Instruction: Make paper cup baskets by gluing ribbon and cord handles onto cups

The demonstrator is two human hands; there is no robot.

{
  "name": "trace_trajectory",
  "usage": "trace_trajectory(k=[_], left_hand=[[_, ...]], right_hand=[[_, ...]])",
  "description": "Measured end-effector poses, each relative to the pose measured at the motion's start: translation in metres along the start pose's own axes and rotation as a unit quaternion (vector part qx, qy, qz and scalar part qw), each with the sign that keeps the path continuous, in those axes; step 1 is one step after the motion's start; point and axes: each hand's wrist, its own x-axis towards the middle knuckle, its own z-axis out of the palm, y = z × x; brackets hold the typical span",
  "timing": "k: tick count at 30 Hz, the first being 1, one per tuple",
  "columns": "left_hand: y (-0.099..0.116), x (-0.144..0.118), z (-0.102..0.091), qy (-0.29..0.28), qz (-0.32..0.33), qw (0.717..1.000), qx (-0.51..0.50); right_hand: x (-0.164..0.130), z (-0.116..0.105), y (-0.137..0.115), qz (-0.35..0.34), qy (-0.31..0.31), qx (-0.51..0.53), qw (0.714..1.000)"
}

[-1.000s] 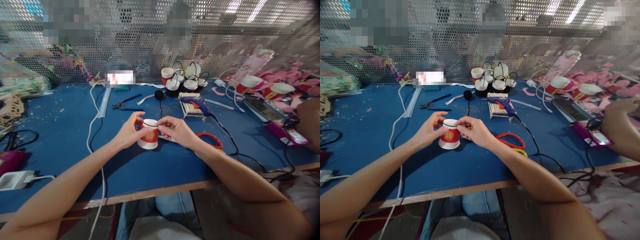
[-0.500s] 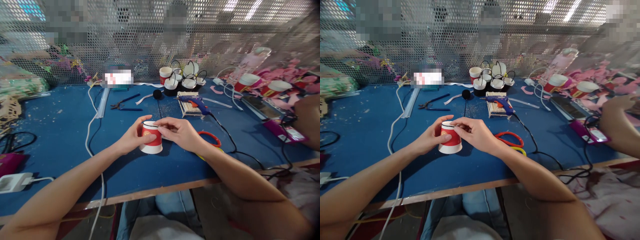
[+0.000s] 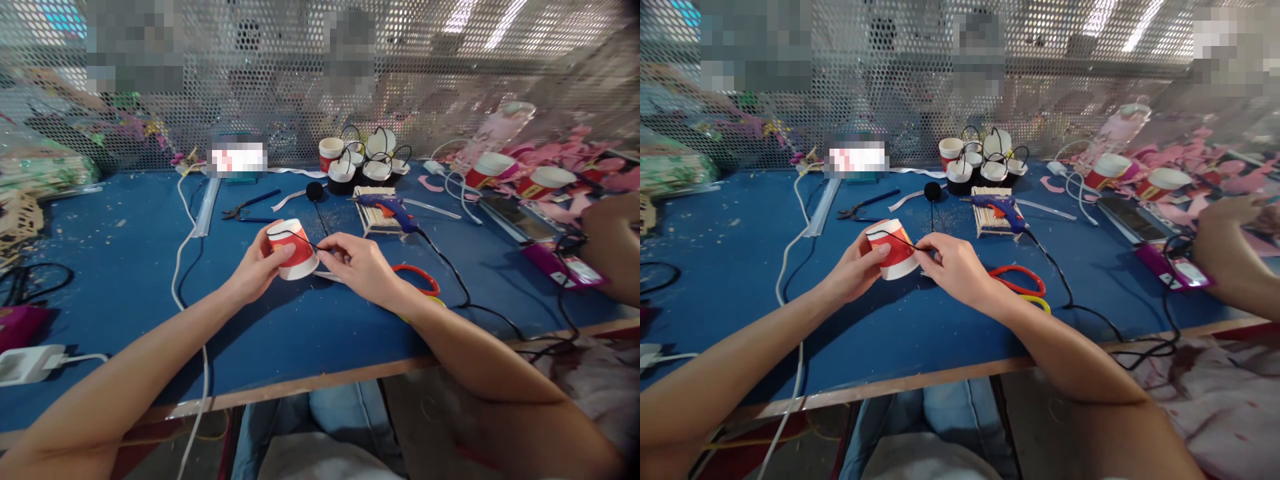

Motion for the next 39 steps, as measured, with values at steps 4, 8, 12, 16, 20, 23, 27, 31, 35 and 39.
trace_trajectory(k=[4,8,12,16,20,23,27,31,35,39], left_hand=[[0.001,0.005,-0.004,0.048,0.051,0.997,-0.023],[0.002,0.007,-0.004,0.059,0.031,0.996,-0.052],[0.002,0.007,-0.003,0.041,0.015,0.997,-0.058],[0.001,0.005,-0.001,0.002,-0.017,0.999,-0.041],[-0.006,0.001,-0.002,-0.035,-0.016,0.999,0.0],[-0.013,-0.001,-0.004,-0.026,0.01,0.997,0.066],[-0.013,-0.003,-0.003,0.008,0.013,0.993,0.118],[-0.005,-0.003,0.001,0.003,-0.004,0.996,0.093],[-0.001,-0.003,-0.001,0.003,-0.018,0.995,0.103],[-0.004,-0.004,-0.006,-0.02,-0.006,0.99,0.136]], right_hand=[[0.0,0.004,0.002,-0.017,-0.02,-0.026,0.999],[-0.002,0.009,0.004,-0.049,-0.058,-0.024,0.997],[-0.001,0.01,0.006,-0.06,-0.058,-0.012,0.996],[0.0,0.009,0.007,-0.001,0.021,0.012,1.0],[-0.001,0.013,0.006,-0.016,0.001,0.019,1.0],[-0.003,0.017,0.004,-0.04,-0.02,0.001,0.999],[-0.005,0.017,-0.003,-0.116,-0.082,0.004,0.99],[0.0,-0.003,-0.007,-0.11,-0.07,0.035,0.991],[0.018,-0.053,0.014,-0.007,0.104,-0.073,0.992],[0.039,-0.1,0.058,0.118,0.21,-0.257,0.936]])
